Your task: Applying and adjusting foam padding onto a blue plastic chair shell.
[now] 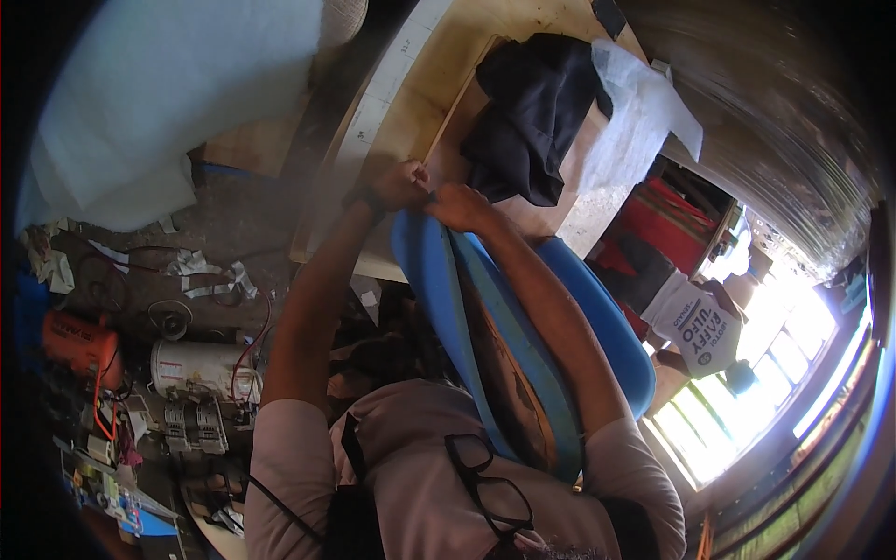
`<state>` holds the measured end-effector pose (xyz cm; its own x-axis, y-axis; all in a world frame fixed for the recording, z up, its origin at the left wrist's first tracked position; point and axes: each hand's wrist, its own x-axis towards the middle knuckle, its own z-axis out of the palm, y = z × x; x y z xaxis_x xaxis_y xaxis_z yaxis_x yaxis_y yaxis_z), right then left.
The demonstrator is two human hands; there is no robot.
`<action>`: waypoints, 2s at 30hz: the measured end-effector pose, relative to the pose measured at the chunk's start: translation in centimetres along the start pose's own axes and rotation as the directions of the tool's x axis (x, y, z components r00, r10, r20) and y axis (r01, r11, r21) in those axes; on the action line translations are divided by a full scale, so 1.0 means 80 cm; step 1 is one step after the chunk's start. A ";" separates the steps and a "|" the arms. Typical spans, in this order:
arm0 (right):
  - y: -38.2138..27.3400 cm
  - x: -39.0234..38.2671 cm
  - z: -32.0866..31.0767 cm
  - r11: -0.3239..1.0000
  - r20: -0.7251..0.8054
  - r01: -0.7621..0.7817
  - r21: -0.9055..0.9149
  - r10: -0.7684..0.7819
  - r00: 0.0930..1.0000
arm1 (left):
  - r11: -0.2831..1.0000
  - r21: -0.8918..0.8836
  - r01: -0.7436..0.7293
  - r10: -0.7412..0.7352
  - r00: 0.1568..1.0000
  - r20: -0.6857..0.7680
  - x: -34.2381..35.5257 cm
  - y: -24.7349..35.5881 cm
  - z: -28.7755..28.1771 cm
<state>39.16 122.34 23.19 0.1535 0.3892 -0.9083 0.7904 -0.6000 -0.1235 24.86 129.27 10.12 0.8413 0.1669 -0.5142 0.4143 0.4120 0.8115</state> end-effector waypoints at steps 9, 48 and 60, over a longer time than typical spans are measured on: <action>0.019 0.000 0.011 0.947 -0.158 0.157 0.281 -0.116 0.981 | 0.997 0.011 -0.078 0.073 0.964 0.257 -0.019 0.012 -0.012; -0.011 -0.038 -0.037 0.933 0.106 0.105 -0.345 -0.072 0.992 | 0.980 -0.067 -0.187 0.102 0.765 -0.636 -0.195 0.111 0.184; 0.040 -0.059 -0.055 0.863 0.347 -0.229 0.450 0.068 0.936 | 0.966 -0.119 -0.229 0.109 0.781 -0.615 -0.215 0.130 0.199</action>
<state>43.56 121.67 28.88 -0.0083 0.0812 -0.9967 0.3805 -0.9214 -0.0782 20.24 116.43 31.78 0.4882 0.7264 -0.4838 0.1662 0.4668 0.8686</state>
